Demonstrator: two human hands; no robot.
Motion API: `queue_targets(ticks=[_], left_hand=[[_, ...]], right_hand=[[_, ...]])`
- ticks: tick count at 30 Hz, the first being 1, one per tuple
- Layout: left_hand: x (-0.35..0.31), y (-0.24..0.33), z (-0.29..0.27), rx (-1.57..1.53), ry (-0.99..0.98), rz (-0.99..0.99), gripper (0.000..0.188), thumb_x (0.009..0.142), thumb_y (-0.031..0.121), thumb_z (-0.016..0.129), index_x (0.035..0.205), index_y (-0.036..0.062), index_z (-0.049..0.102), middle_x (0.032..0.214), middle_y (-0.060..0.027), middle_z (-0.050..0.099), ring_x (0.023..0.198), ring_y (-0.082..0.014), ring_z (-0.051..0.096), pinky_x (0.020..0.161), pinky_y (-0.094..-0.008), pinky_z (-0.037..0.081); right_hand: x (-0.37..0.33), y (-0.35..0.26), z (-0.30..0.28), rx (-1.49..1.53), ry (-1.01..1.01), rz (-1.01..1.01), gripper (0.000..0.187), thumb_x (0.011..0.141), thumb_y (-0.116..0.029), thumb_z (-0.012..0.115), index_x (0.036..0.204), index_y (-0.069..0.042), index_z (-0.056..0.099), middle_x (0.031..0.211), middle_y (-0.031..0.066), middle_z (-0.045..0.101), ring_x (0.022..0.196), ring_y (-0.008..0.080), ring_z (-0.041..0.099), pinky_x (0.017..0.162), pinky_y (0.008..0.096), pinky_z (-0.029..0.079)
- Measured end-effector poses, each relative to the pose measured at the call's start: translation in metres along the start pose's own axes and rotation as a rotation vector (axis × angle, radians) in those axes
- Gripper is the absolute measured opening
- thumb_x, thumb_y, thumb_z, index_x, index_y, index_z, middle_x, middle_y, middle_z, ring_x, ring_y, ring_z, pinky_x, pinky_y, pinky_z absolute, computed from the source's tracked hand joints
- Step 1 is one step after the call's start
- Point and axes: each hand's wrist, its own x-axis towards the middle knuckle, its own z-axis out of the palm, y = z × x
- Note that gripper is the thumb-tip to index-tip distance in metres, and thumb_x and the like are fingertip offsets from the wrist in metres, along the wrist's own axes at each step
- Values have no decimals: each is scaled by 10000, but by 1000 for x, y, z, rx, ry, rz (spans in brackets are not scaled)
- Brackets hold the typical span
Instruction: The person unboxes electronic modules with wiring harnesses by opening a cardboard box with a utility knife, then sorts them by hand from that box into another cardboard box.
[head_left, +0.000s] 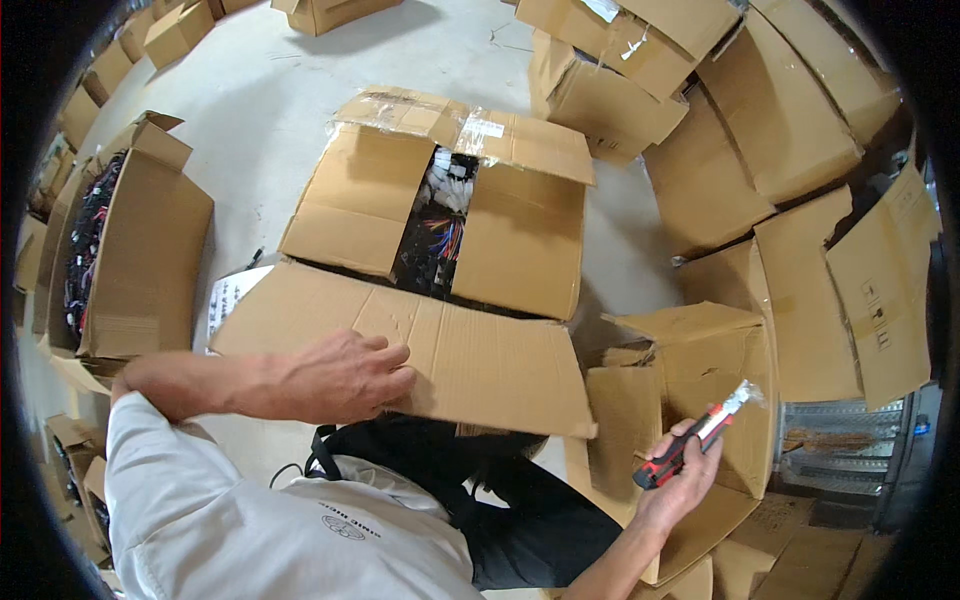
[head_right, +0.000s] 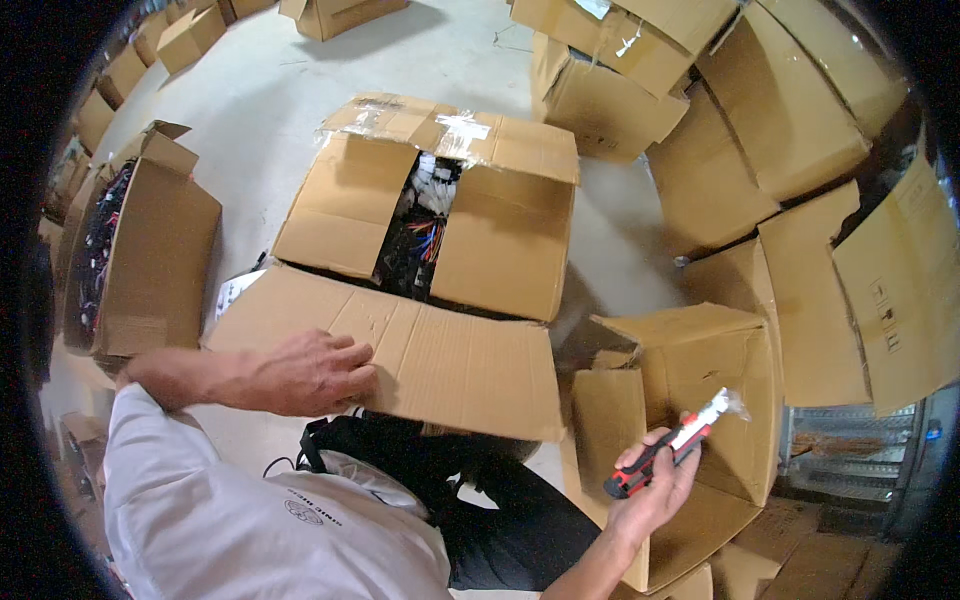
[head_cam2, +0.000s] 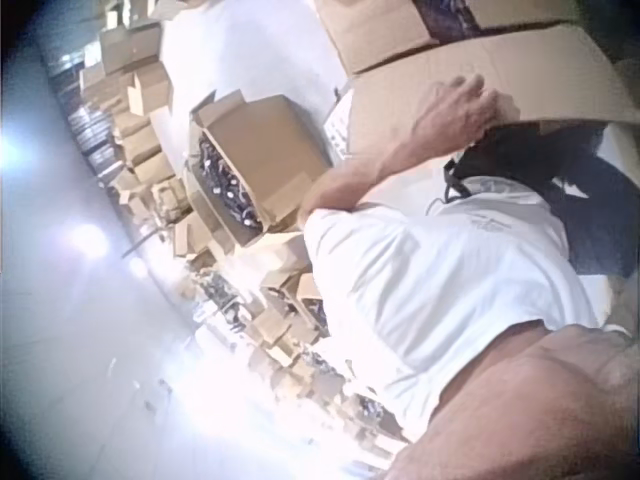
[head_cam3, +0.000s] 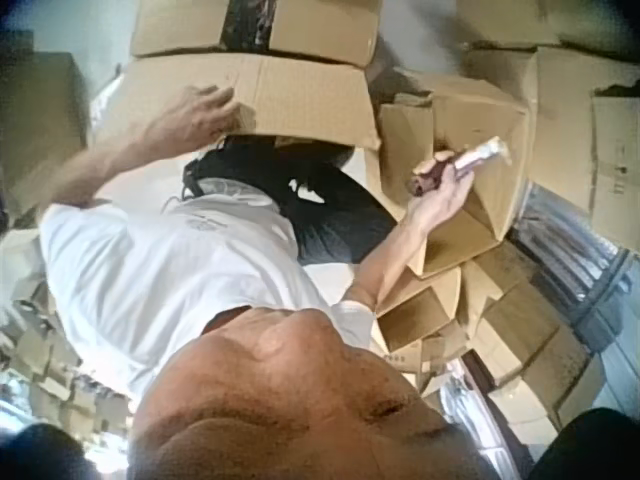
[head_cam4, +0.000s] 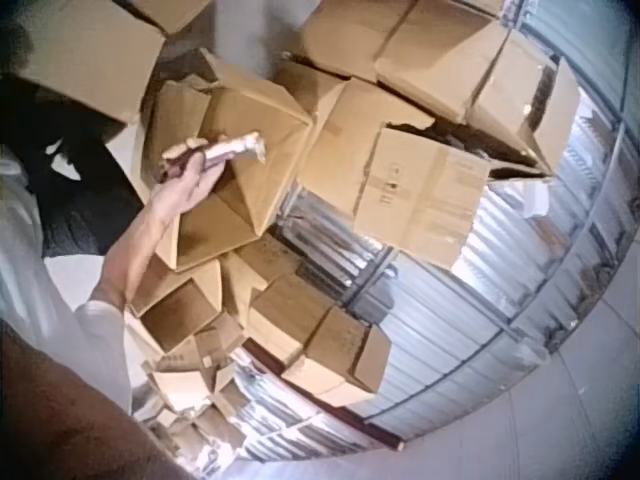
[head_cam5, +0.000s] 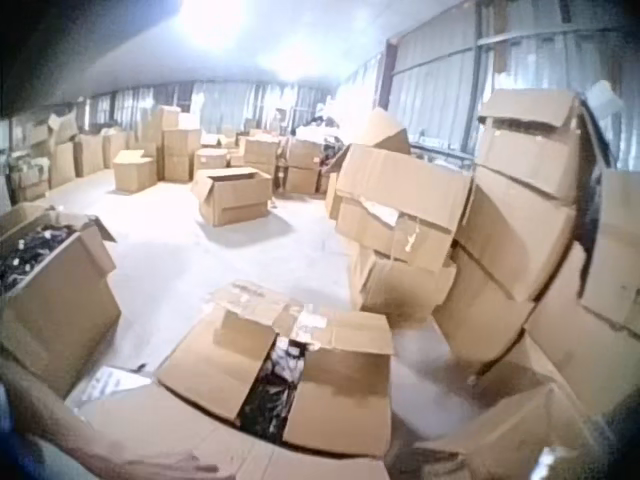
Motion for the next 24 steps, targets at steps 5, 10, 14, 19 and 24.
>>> queue_targets(ticks=[5,10,14,19,24], left_hand=[[25,6,139,5,413,-181,818,782,437,752,1462,110,436,1575,-206,303,1457,-390,298,1199,-535,235],[102,-50,235,291,462,-312,825,770,449,762,1469,124,468,1624,-168,247,1517,-356,196,1214,-577,174],[139,-25,165,-6,228,-299,558,842,401,718,1296,89,631,1442,-217,500,1331,-366,487,1118,-499,378],[185,-50,80,-57,1111,-531,355,882,371,695,934,23,643,883,-173,645,854,-357,638,772,-470,510],[237,-102,60,-443,867,-736,488,803,433,774,966,-2,625,1042,-205,631,1000,-367,609,827,-464,495]], right_hand=[[-26,-7,-26,147,-74,128,604,894,-80,531,1474,-2,379,1049,111,577,638,160,553,571,317,481],[-34,2,-43,122,-146,261,646,828,-52,500,1462,-10,385,1127,121,542,703,146,545,613,307,486],[-38,31,-57,-79,-181,387,635,793,-46,501,1424,-13,431,1140,116,535,710,143,563,604,301,502],[-45,32,-51,-123,-221,332,603,774,-33,475,1376,3,447,1126,114,539,705,138,554,605,283,487],[-25,23,-18,-52,-224,276,645,778,-1,449,1422,17,422,1160,116,545,703,136,536,611,277,475]])
